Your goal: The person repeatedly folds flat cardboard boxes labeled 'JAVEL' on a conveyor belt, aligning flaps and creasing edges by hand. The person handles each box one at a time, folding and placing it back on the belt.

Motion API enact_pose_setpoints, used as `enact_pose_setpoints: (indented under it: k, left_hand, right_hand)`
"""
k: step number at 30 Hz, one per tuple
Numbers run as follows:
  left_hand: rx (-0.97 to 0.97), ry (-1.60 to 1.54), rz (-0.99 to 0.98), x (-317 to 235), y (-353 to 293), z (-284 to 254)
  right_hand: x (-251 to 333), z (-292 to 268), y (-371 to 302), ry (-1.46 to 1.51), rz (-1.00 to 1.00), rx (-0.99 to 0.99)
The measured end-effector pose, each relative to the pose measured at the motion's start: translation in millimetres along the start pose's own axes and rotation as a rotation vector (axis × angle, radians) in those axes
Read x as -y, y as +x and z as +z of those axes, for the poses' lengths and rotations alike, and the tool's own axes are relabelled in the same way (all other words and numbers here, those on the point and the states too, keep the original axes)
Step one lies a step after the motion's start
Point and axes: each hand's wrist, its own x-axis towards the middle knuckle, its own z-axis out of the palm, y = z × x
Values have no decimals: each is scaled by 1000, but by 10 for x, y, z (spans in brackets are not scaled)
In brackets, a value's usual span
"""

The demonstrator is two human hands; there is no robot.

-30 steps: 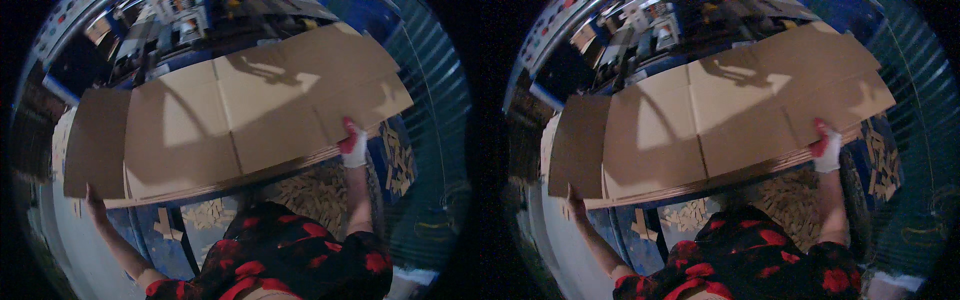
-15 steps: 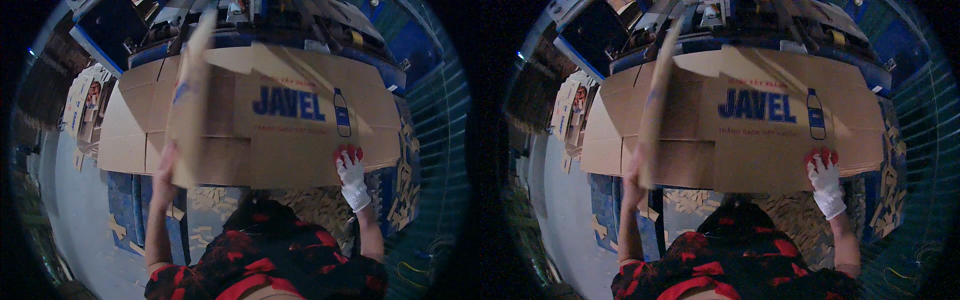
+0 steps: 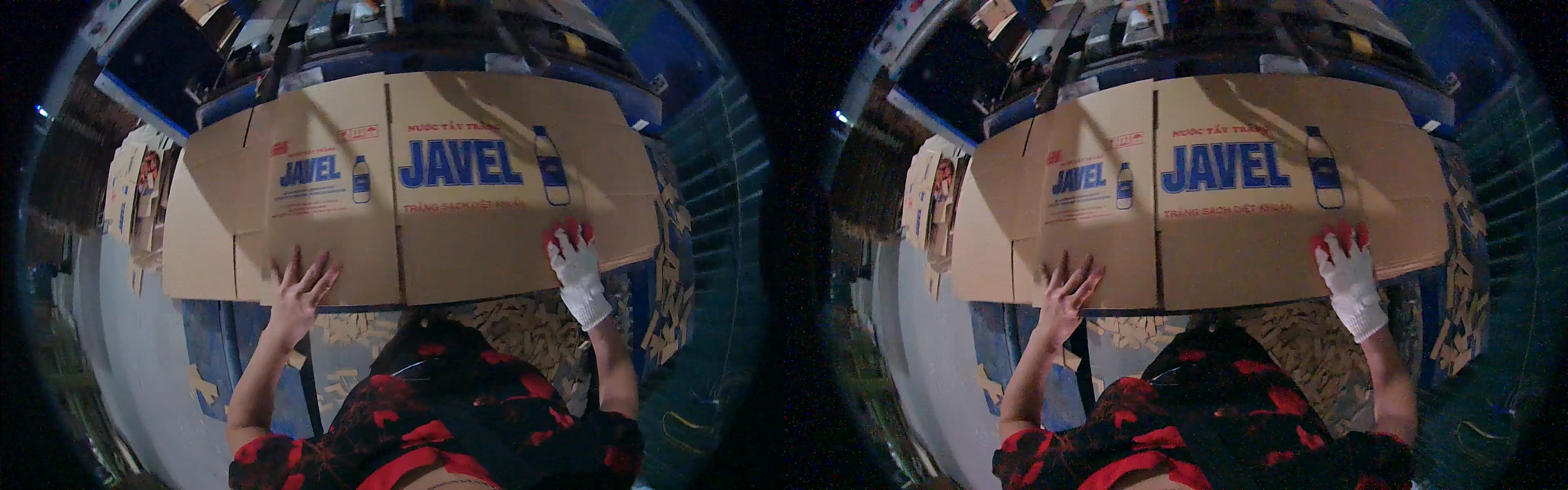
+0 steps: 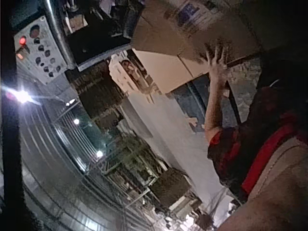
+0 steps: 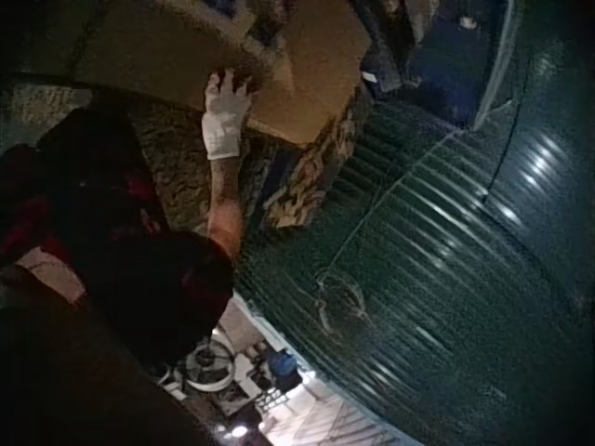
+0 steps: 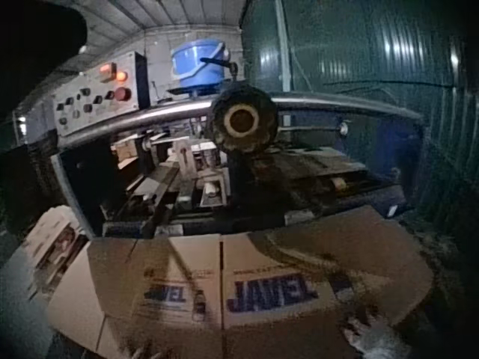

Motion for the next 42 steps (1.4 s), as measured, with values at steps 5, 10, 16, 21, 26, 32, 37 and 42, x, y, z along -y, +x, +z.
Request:
enact_pose_setpoints:
  k: [5,10,16,21,26,32,37,42]
  left_hand:
    - [-245,-210,-93,275,191,-18]
    - [-335,-179,-135,514,599,45]
    - [-328,-184,-210,1029,1270,219]
    - [-324,-193,-144,1505,2386,515]
    - [-303,48,-355,1890,3118,766]
    - [-161,-55,-533,1707,2427,412]
    - [-531,-159,-1248,2659,-191,313]
    - [-168,-47,-1560,2382,-1276,-46]
  right_hand:
    - [-35,49,389,-20,77,77]
    - [-117,-30,995,2,178,127]
    - [-509,253,1753,103,164,48]
    - [-1176,871,2448,177,214,45]
    - [-1336,876,3233,-78,281,198]
    - [-1501,867,2877,177,249,-105]
    - [-1363,723,926,188,470,-11]
    - [-879,234,-163,32,483,130]
